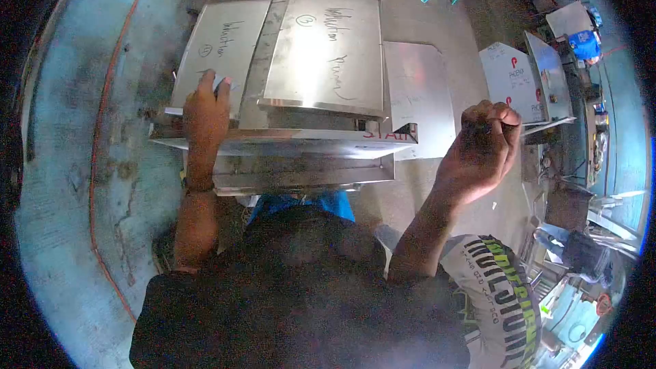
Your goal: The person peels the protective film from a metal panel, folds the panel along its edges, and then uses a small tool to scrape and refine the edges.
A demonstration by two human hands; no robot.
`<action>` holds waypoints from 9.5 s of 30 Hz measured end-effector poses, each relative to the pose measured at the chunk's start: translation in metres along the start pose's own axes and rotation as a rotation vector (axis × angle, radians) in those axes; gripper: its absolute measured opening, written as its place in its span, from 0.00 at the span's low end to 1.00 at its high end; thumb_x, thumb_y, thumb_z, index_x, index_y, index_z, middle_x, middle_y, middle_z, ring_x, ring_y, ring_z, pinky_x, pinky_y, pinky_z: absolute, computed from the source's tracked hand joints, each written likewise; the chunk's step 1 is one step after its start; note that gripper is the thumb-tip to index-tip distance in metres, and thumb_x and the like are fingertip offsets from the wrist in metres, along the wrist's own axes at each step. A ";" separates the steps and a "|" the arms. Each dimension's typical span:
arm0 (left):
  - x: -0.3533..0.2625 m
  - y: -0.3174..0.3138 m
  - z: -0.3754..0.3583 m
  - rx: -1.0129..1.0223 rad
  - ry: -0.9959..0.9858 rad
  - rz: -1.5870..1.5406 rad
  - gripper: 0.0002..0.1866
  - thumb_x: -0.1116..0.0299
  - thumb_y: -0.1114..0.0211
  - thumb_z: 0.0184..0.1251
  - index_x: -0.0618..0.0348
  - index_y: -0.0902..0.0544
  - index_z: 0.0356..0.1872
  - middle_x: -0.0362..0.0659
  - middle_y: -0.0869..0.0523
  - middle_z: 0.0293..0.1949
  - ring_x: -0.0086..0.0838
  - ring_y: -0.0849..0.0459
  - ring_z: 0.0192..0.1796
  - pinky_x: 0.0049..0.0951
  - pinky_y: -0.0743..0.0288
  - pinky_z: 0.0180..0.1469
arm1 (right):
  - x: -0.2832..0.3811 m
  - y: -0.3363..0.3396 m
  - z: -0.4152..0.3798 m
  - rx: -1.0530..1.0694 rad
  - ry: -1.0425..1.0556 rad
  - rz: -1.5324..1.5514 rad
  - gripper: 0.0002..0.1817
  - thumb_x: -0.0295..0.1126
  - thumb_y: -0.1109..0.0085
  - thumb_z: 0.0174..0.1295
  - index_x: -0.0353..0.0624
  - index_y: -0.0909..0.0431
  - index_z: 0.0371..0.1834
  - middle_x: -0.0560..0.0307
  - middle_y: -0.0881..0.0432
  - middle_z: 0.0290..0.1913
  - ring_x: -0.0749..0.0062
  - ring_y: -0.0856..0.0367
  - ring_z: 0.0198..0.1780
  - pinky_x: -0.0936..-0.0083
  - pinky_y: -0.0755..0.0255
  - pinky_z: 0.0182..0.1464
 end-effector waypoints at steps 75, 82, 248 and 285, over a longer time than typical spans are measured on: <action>-0.002 0.001 0.001 0.055 -0.061 -0.047 0.14 0.60 0.42 0.73 0.63 0.23 0.41 0.59 0.15 0.30 0.55 0.14 0.39 0.53 0.23 0.45 | -0.088 -0.148 -0.082 1.730 0.345 -1.094 0.05 0.26 0.41 0.62 0.40 0.26 0.38 0.51 0.15 0.31 0.58 0.12 0.32 0.62 0.19 0.34; -0.004 0.008 0.000 0.048 -0.020 -0.016 0.13 0.60 0.41 0.72 0.62 0.23 0.41 0.58 0.15 0.29 0.54 0.14 0.37 0.51 0.22 0.43 | -0.100 -0.137 -0.085 1.820 0.241 -0.965 0.06 0.30 0.48 0.67 0.39 0.28 0.41 0.44 0.16 0.31 0.50 0.14 0.34 0.59 0.19 0.33; 0.000 -0.006 0.003 -0.007 -0.056 -0.002 0.16 0.60 0.41 0.72 0.62 0.22 0.50 0.62 0.14 0.40 0.58 0.15 0.47 0.53 0.23 0.46 | -0.068 0.005 -0.055 0.176 -0.671 0.031 0.12 0.42 0.50 0.58 0.46 0.36 0.31 0.58 0.31 0.32 0.83 0.41 0.29 0.84 0.49 0.27; -0.008 0.005 -0.005 0.069 0.029 0.015 0.16 0.59 0.42 0.73 0.62 0.22 0.49 0.60 0.13 0.38 0.56 0.14 0.44 0.52 0.22 0.45 | -0.039 0.008 -0.057 0.601 -0.400 -1.475 0.04 0.28 0.56 0.75 0.42 0.36 0.47 0.41 0.17 0.27 0.45 0.16 0.28 0.53 0.27 0.28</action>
Point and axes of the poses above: each hand's wrist, its own z-axis towards the middle knuckle, its own y-axis out of the back of the hand, x = y × z, the point moved 6 cm from there along z, towards the middle knuckle
